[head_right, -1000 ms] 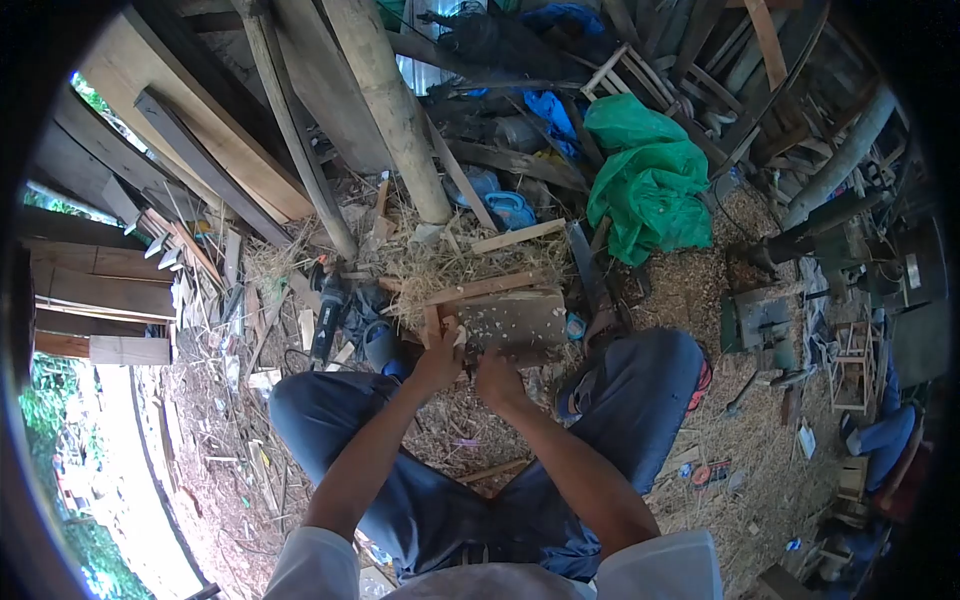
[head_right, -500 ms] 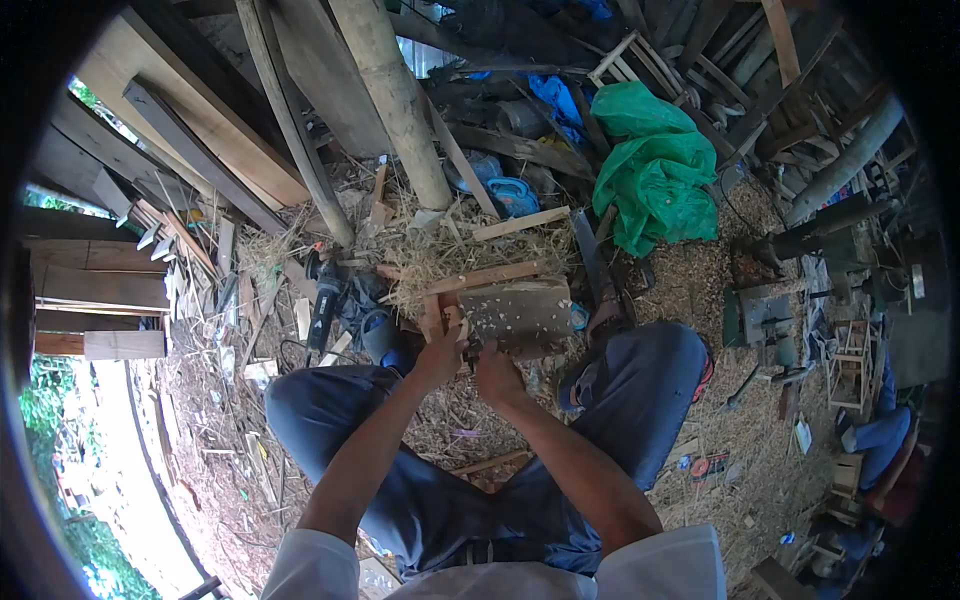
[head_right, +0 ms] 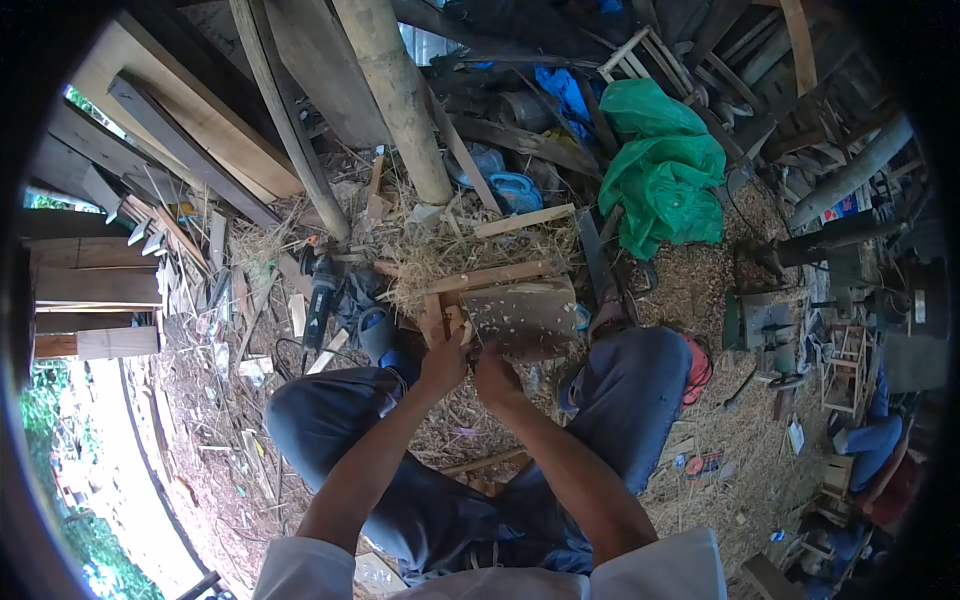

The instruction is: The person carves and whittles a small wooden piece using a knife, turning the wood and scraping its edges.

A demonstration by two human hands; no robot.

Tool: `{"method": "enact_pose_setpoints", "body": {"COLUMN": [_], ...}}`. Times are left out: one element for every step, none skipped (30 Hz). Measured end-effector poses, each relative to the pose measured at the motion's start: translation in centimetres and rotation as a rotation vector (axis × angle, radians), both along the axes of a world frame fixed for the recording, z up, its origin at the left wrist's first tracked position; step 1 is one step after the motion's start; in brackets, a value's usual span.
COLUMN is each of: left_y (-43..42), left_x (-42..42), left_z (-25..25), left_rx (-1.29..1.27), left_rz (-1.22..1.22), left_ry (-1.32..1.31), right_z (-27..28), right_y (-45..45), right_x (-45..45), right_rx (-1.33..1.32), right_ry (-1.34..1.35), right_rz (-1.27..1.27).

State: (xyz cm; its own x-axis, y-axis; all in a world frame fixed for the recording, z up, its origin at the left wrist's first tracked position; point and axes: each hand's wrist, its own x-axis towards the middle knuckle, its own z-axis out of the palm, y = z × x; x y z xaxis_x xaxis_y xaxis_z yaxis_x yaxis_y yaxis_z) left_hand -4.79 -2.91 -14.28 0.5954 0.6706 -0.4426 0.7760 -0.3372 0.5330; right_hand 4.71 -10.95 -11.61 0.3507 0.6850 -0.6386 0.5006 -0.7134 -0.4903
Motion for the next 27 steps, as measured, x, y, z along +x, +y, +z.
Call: {"method": "enact_pose_setpoints", "body": {"left_y": [-0.1,-0.1,0.1,0.2,0.2,0.1,0.0,0.0,-0.1,0.0,0.4,0.9,1.4,1.4,1.2,1.0,0.9,0.7,0.5,0.4,0.4,0.3,0.3,0.4,0.4,0.3,0.3], "left_x": [0.1,0.2,0.2,0.1,0.1,0.1,-0.1,0.0,-0.1,-0.3,-0.6,-0.8,-0.7,-0.8,-0.8,-0.8,-0.8,-0.7,-0.5,-0.6,-0.9,-1.1,-1.2,-1.1,-1.1,-1.0,-0.8], "left_z": [0.0,0.1,-0.1,-0.1,-0.1,-0.2,-0.2,-0.2,-0.7,-1.4,-2.0,-2.3,-2.6,-2.8,-2.2,-1.8,-1.6,-0.1,1.0,0.3,-1.3,-1.6,-1.8,-1.1,-0.3,0.6,1.5], "left_rx": [0.022,0.016,-0.038,-0.090,-0.090,-0.009,0.074,0.084,0.116,0.150,0.162,0.035,-0.089,-0.071,-0.063,-0.061,-0.059,-0.090,-0.120,-0.117,0.004,0.124,0.126,0.110,0.094,0.095,0.030], "left_rz": [0.003,0.000,0.000,0.001,-0.001,-0.015,-0.028,-0.033,-0.054,-0.071,-0.068,-0.100,-0.134,-0.133,-0.108,-0.094,-0.079,-0.043,-0.011,-0.018,-0.024,-0.029,-0.030,-0.066,-0.104,-0.107,-0.109], "left_ry": [0.005,0.004,0.013,0.021,0.019,-0.011,-0.040,-0.050,-0.070,-0.086,-0.090,-0.090,-0.093,-0.106,-0.121,-0.127,-0.134,-0.090,-0.049,-0.056,-0.112,-0.166,-0.172,-0.162,-0.151,-0.151,-0.166], "right_z": [0.0,-0.1,-0.4,-0.7,-1.0,-1.4,-1.8,-2.0,-2.4,-2.2,-2.0,-1.5,-0.9,-0.6,-0.7,-1.0,-1.6,-2.1,-2.4,-2.7,-3.0,-2.8,-2.7,-1.8,-0.7,0.3,1.5], "right_y": [-0.2,-0.2,-0.2,-0.2,0.0,0.4,0.6,0.8,0.6,0.6,0.6,0.3,0.3,0.2,-0.2,-0.6,-0.7,-1.1,-1.6,-2.1,-3.0,-3.4,-3.8,-3.7,-3.6,-3.5,-3.2], "right_x": [0.2,0.2,0.2,0.0,-0.1,-0.1,-0.1,0.0,0.0,-0.1,-0.1,0.0,0.3,0.5,0.7,0.9,1.2,1.3,1.6,1.9,2.2,2.4,2.7,2.9,3.1,3.4,3.8], "right_rx": [0.061,0.054,0.064,0.075,0.075,-0.003,-0.080,-0.069,-0.080,-0.089,-0.077,-0.060,-0.041,-0.023,0.036,0.088,0.091,0.096,0.096,0.101,0.249,0.322,0.395,0.400,0.403,0.404,0.350], "right_ry": [0.041,0.040,0.033,0.026,0.023,0.023,0.024,0.015,0.006,0.002,-0.002,0.044,0.085,0.071,0.062,0.058,0.054,-0.076,-0.145,-0.218,-0.210,-0.207,-0.204,-0.135,-0.063,-0.064,-0.026], "right_rz": [-0.030,-0.033,-0.038,-0.042,-0.043,-0.081,-0.118,-0.123,-0.119,-0.110,-0.106,-0.082,-0.058,-0.055,-0.018,0.022,0.025,0.246,0.353,0.458,0.390,0.355,0.322,0.163,0.003,-0.001,-0.042]}}
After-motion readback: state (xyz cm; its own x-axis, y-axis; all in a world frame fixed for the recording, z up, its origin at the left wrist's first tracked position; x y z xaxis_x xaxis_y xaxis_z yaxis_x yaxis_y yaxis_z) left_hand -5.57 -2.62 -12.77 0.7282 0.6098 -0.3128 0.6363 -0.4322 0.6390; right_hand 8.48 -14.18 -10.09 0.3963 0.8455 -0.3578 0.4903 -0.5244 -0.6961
